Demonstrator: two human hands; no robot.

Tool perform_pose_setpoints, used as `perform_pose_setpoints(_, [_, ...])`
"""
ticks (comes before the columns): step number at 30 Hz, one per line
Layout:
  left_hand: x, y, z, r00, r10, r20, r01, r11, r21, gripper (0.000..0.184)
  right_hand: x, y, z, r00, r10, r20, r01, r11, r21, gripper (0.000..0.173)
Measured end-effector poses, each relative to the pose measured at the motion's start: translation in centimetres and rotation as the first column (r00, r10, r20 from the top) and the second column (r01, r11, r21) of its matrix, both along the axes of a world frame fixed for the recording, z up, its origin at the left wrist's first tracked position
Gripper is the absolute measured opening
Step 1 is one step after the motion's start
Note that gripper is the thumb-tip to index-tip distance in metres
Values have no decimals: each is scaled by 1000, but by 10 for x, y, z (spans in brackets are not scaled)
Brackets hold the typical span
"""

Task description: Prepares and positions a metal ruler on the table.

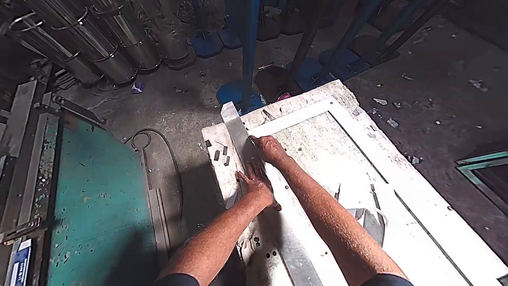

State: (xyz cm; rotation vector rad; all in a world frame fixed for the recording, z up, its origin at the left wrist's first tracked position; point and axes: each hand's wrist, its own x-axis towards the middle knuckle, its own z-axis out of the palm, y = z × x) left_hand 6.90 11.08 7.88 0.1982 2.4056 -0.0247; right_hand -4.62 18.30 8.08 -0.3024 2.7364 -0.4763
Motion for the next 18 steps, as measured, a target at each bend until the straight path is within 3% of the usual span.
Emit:
perform_pose_setpoints(13, [-1,0,2,999,-22,23,23,999,-29,162,26,13,-1,999,34,13,-34,999,-13,26])
perform_pose_setpoints(18, [-1,-2,1,999,-35,31,35,999,-21,156,54,26,4,997,36,68,-33,999,-37,32])
